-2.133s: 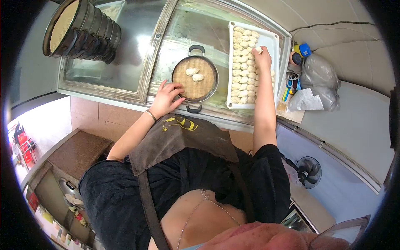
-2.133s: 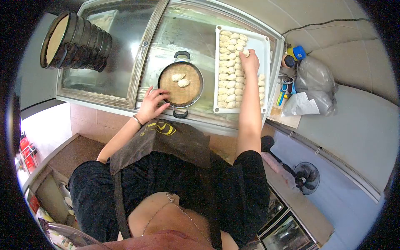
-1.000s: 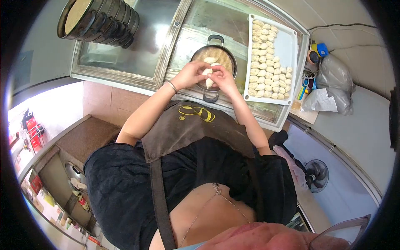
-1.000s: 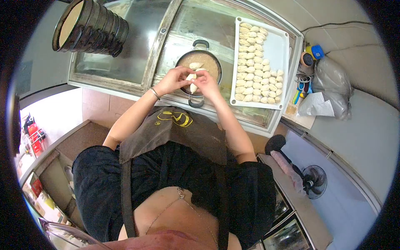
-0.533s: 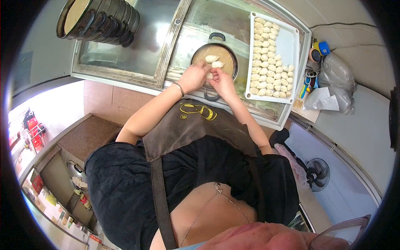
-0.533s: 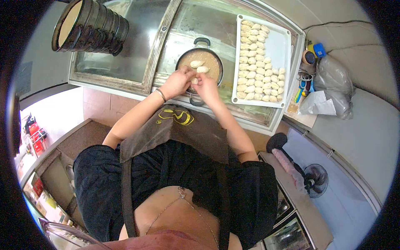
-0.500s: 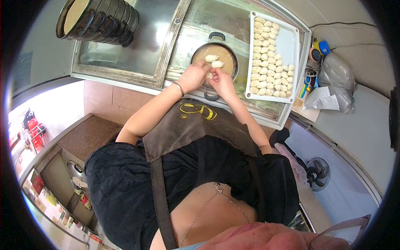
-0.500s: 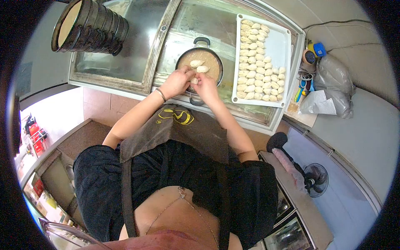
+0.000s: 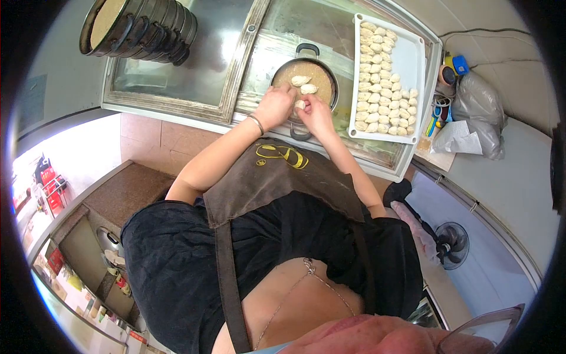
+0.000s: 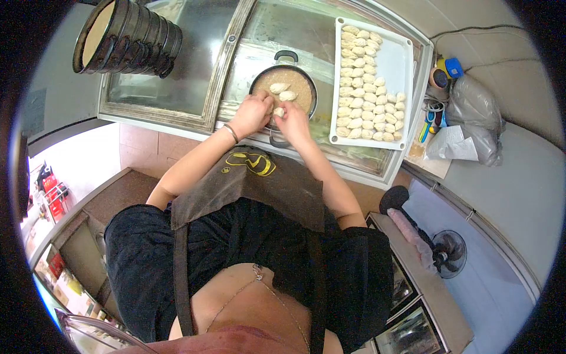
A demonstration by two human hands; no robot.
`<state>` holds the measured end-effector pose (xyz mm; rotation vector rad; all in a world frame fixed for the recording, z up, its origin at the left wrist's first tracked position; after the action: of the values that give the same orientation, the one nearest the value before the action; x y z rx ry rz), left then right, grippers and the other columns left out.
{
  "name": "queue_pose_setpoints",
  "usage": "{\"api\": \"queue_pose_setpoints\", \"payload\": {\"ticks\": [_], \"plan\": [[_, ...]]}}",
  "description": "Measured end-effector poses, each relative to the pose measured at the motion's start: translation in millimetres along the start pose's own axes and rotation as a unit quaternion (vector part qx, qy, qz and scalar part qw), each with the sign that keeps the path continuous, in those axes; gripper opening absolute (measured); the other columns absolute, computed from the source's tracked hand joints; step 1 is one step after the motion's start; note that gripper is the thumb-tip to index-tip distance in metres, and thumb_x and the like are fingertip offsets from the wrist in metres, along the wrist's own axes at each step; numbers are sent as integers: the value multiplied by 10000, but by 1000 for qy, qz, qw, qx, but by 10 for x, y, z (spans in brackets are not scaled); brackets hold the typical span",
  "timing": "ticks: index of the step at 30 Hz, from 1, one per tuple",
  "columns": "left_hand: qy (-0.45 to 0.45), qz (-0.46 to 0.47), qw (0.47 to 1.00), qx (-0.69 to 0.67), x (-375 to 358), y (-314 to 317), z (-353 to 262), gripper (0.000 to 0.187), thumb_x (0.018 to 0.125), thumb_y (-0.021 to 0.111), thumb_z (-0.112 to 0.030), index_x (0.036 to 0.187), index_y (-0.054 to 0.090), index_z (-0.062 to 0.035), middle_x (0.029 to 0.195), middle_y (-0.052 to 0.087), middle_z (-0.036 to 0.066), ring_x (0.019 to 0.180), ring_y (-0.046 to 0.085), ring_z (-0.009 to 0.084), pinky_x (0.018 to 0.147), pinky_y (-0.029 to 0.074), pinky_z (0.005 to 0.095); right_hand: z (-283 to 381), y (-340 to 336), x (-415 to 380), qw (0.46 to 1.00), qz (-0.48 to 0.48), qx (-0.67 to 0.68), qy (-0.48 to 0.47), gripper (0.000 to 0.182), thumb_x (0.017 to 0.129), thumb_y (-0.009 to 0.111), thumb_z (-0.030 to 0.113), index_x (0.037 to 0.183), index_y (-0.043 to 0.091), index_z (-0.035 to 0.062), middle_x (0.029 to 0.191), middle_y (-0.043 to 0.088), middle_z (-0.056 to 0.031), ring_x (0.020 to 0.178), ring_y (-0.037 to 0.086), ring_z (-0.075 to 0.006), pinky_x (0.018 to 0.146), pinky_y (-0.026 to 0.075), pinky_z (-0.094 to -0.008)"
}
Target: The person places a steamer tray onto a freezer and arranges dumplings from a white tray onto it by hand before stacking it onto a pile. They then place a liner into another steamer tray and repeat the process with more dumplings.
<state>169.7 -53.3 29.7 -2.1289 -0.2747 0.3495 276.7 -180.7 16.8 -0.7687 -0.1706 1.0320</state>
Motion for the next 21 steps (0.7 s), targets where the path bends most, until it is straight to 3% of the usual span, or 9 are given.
{"api": "queue_pose_setpoints", "payload": {"ticks": [4,6,8,10,12,14,17,19,21], "plan": [[16,6,999,29,-10,-27,-12,344,695,680,-86,1026,592,-71,1016,616,115,981,621,294,901,418,432,20,-17,-19,1000,-10,-5,-2,334,775,756,161,1047,639,5,922,656,-134,752,674,-234,710,546,-356],[45,-7,999,23,-29,-24,10,339,690,663,-76,1022,594,-81,968,616,93,971,621,283,903,409,440,-39,-29,-51,999,-18,-41,-29,328,786,747,185,1046,640,17,1005,650,-174,866,667,-298,771,529,-407],[49,-1,998,47,-42,28,44,366,697,675,-82,1054,595,-93,1009,623,86,1009,617,278,969,392,444,105,-289,-79,999,-16,31,-11,303,834,731,220,1055,655,27,974,655,-167,864,662,-328,787,525,-404],[43,23,998,29,-59,-44,8,410,719,703,-116,1115,598,-94,1094,624,96,1077,601,287,1036,368,461,34,-717,22,996,-65,41,51,278,875,701,244,1049,667,30,949,672,-166,891,669,-317,791,523,-388],[60,18,998,15,-81,-75,17,430,730,716,-136,1141,597,-93,1135,617,103,1108,587,293,1057,356,471,-362,-1273,199,969,-223,74,73,261,918,650,250,1060,674,32,965,691,-167,922,675,-293,799,521,-383],[71,11,997,4,-98,-143,8,452,740,728,-157,1168,597,-91,1175,611,109,1140,573,300,1078,344,481,-1144,-1884,374,946,-310,-55,78,302,966,541,278,1131,659,54,1090,685,-168,983,657,-331,855,510,-404],[52,7,999,-13,-131,-264,-2,461,757,740,-172,1187,597,-86,1212,601,119,1162,557,308,1091,337,496,-1981,-2486,376,934,-265,-219,101,306,963,524,274,1161,654,81,1130,674,-157,1077,616,-345,924,473,-456],[40,5,999,-23,-134,-293,16,454,763,739,-173,1187,599,-87,1217,599,119,1162,557,309,1091,338,499,-2089,-2586,368,926,-164,-337,36,313,956,521,283,1177,655,107,1176,656,-141,1189,547,-348,982,413,-515],[26,3,999,-35,-136,-310,21,435,781,731,-180,1188,604,-90,1231,594,119,1172,552,313,1094,338,513,-2099,-2599,326,920,-148,-361,30,322,956,520,304,1173,659,111,1175,655,-134,1207,527,-350,989,396,-531]]}}
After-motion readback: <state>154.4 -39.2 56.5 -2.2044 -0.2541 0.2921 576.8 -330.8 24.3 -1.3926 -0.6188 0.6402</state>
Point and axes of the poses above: each hand's wrist, its own x-axis towards the middle knuckle, its own y-axis out of the palm, z = x × y, the point moved 1 cm from there along x, towards the middle knuckle
